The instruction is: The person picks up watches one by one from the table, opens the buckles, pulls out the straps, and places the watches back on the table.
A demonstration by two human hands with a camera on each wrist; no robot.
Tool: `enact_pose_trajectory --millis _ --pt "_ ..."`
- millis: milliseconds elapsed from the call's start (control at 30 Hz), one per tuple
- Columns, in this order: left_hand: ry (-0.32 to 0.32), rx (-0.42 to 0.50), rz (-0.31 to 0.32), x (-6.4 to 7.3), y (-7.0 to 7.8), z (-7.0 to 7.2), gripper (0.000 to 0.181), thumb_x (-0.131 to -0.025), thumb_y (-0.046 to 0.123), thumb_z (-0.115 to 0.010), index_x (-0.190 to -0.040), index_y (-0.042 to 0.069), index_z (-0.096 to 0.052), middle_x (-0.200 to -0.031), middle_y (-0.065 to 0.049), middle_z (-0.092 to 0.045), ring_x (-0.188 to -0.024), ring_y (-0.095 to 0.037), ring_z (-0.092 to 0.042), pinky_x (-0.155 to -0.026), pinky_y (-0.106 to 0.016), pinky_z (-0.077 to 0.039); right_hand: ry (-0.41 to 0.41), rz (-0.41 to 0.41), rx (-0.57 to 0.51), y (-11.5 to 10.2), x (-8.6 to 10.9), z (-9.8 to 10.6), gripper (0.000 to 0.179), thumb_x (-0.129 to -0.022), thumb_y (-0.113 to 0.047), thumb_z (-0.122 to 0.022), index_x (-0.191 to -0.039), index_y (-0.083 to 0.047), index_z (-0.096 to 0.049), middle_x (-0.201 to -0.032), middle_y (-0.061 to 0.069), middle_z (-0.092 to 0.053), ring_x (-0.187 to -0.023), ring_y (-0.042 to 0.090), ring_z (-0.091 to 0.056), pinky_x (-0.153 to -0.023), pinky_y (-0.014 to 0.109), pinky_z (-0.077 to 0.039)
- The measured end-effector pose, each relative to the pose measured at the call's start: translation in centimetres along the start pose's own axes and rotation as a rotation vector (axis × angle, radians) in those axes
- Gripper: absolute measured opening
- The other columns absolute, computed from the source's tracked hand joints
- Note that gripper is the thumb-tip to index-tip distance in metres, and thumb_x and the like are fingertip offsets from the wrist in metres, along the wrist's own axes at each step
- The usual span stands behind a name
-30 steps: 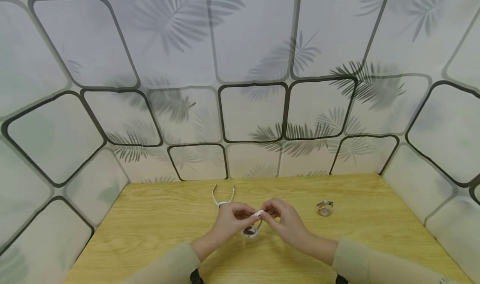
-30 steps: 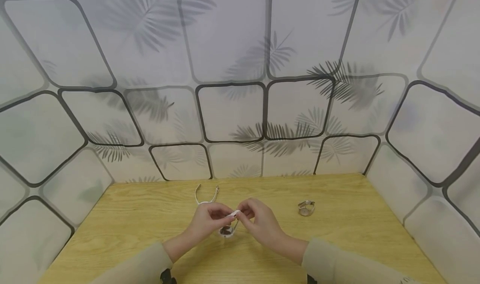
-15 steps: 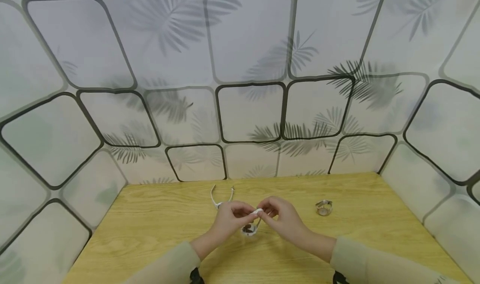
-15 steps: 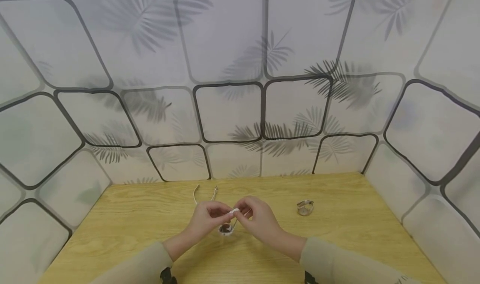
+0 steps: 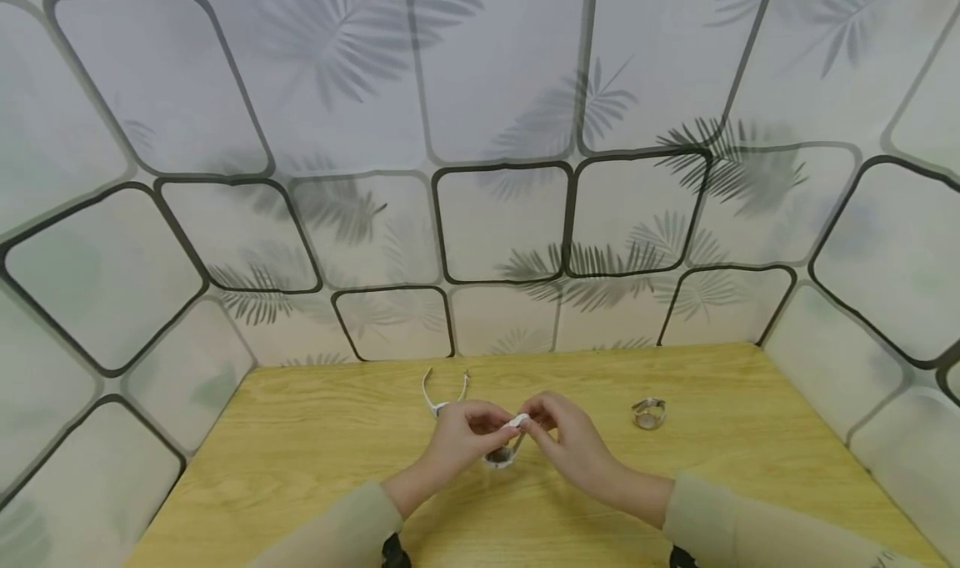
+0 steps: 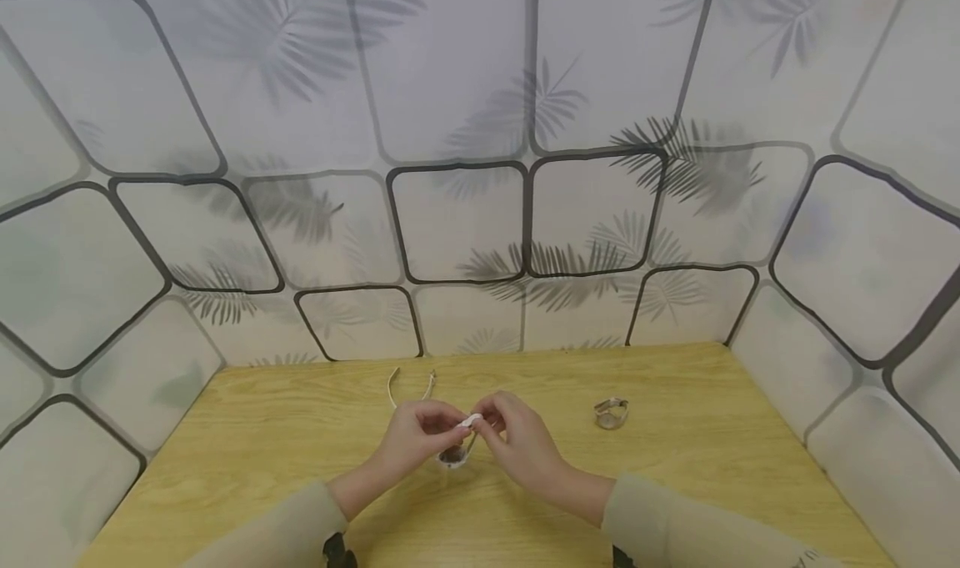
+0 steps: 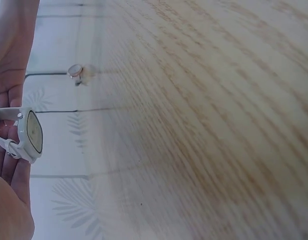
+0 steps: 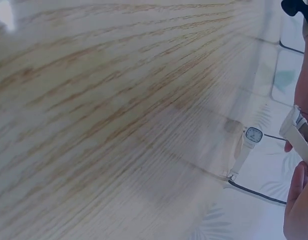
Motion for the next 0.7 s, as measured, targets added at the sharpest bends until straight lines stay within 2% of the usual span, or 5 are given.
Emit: enact_pose_trajectory --millis 200,400,700 --pt "0.012 -0.011 0.019 0.05 -0.29 0.0 0.014 -0.095 0.002 -0.078 -0.103 -0.009 -0.079 -0.101 -0.03 -0.079 -0.075 0.005 -0.071 -0.07 -0.017 -0.062 0.03 -0.016 -0.081 0.0 0.21 -0.04 0.006 -0.104 -0.006 -0.067 -0.108 -0.001 -0.067 -0.101 0.008 -0.07 -0.089 0.008 -0.066 -0.078 0.022 -0.06" --pt "0.021 0.023 0.041 -0.05 0.01 0.03 0.015 -0.095 0.002 -0.078 -0.104 -0.01 -0.078 -0.103 -0.031 -0.078 -0.075 0.004 -0.072 -0.071 -0.018 -0.063 0.059 -0.088 -0.194 0.45 0.19 -0.07 0.007 -0.105 -0.002 -0.064 -0.111 0.001 -0.065 -0.102 0.011 -0.07 -0.09 0.015 -0.068 -0.084 0.022 -0.06" --pt "0.004 0.003 0.041 0.07 0.54 0.08 0.014 -0.096 0.003 -0.078 -0.104 -0.007 -0.08 -0.102 -0.029 -0.079 -0.076 -0.002 -0.073 -0.07 -0.02 -0.063 0.018 -0.042 -0.184 0.9 -0.09 -0.08 0.014 -0.102 -0.005 -0.069 -0.114 0.002 -0.067 -0.105 0.013 -0.071 -0.091 0.001 -0.065 -0.079 0.021 -0.06"
Point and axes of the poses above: each hand's wrist, its own x-axis away from the middle knuckle, its own z-axis out of the back of the hand, y = z × x, the point moved 6 cm from there along -x, towards the middle knuckle
